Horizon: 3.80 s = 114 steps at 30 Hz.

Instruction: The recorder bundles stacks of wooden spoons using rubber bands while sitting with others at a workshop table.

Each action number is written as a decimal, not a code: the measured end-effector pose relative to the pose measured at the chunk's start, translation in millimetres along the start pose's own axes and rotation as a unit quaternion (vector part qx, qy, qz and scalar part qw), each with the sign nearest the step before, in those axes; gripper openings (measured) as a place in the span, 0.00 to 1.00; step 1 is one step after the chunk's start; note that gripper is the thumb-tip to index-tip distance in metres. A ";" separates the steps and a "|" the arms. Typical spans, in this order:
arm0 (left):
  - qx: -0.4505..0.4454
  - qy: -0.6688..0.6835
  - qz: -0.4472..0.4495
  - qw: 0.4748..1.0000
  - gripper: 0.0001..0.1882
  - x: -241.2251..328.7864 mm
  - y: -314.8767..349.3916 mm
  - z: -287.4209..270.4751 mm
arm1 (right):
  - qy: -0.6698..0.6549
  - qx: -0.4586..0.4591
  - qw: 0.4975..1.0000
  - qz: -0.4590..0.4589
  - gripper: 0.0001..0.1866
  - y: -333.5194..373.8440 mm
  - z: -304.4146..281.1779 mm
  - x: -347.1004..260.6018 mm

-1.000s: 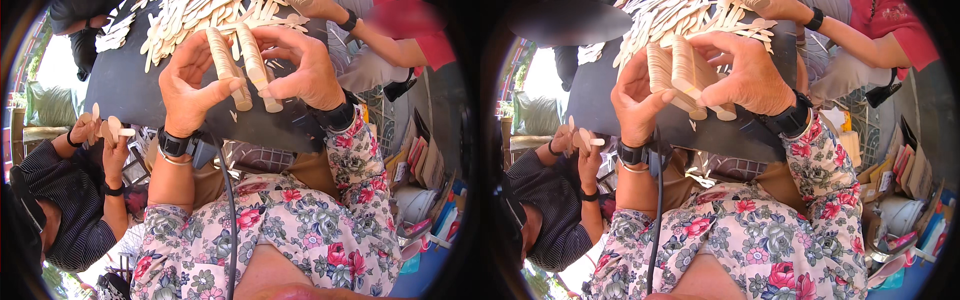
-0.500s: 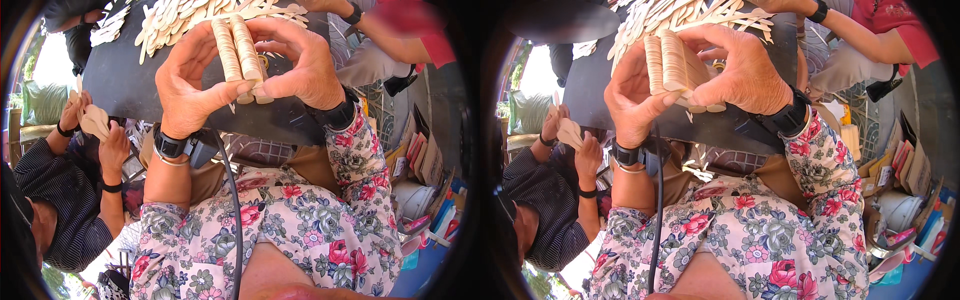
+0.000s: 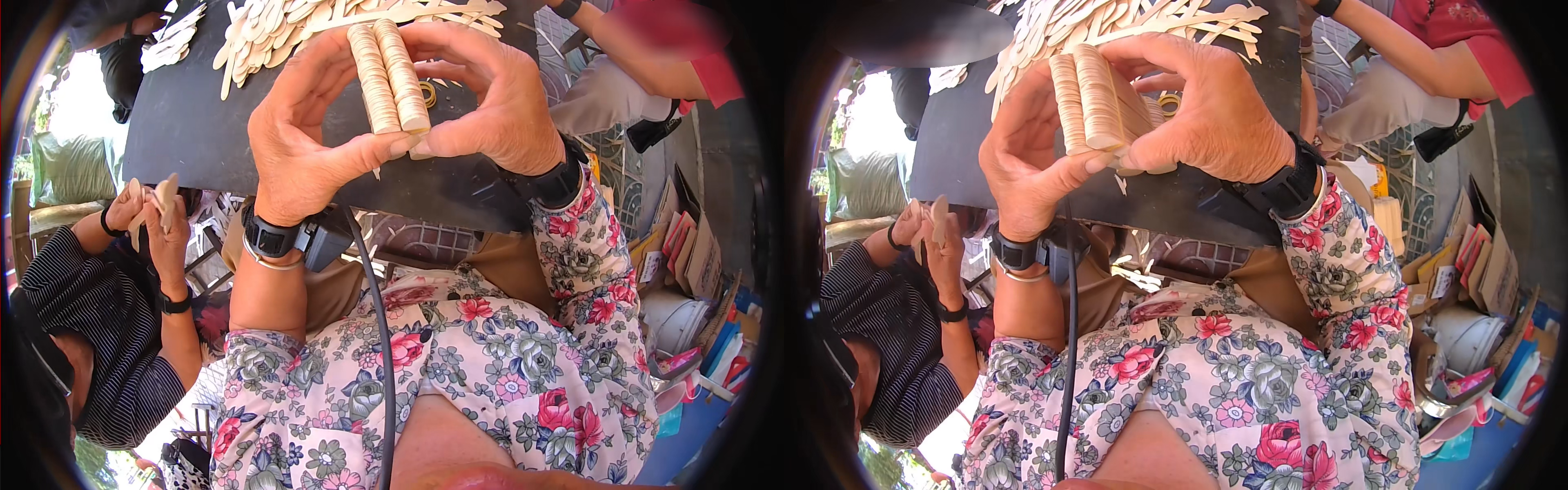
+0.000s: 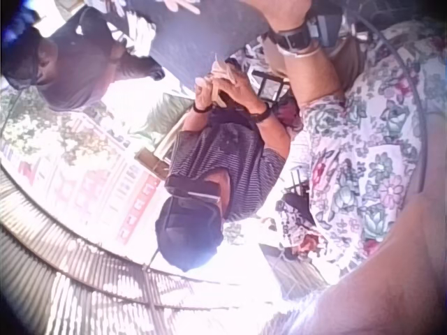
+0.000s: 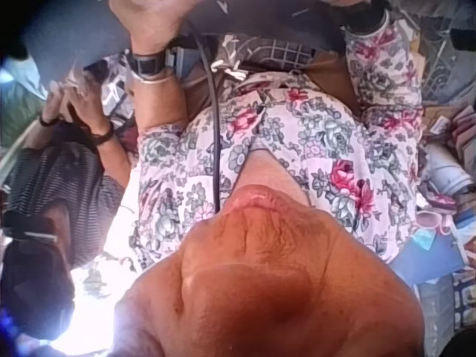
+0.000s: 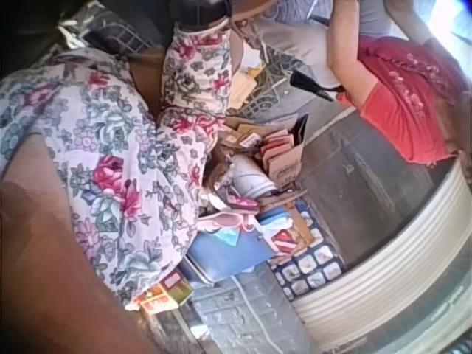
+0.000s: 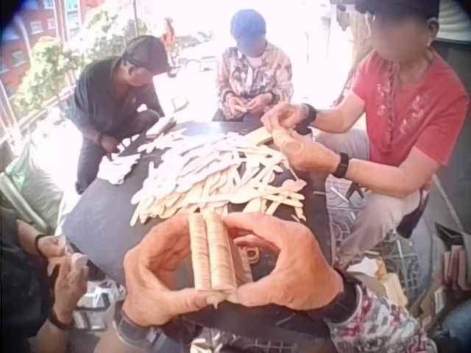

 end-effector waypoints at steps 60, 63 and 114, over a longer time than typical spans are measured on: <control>-0.066 -0.034 0.083 0.994 0.44 13.5 26.6 4.5 | 0.068 0.036 0.994 -0.081 0.33 20.8 14.9 -29.9; -0.066 -0.033 0.085 0.994 0.43 12.0 26.9 3.3 | 0.072 0.041 0.993 -0.084 0.33 20.8 16.0 -29.3; -0.058 -0.110 0.139 0.982 0.35 41.3 34.8 10.4 | 0.161 0.003 0.964 -0.210 0.35 22.2 25.9 -68.4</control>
Point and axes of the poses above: each hand's wrist, its own y-axis away from the middle knuckle, its own z-axis out of the palm, x = y × z, the point moved 9 cm from there along -y, towards the middle knuckle, and after that the axes turned 9 degrees about -z, right-handed, at the moved point
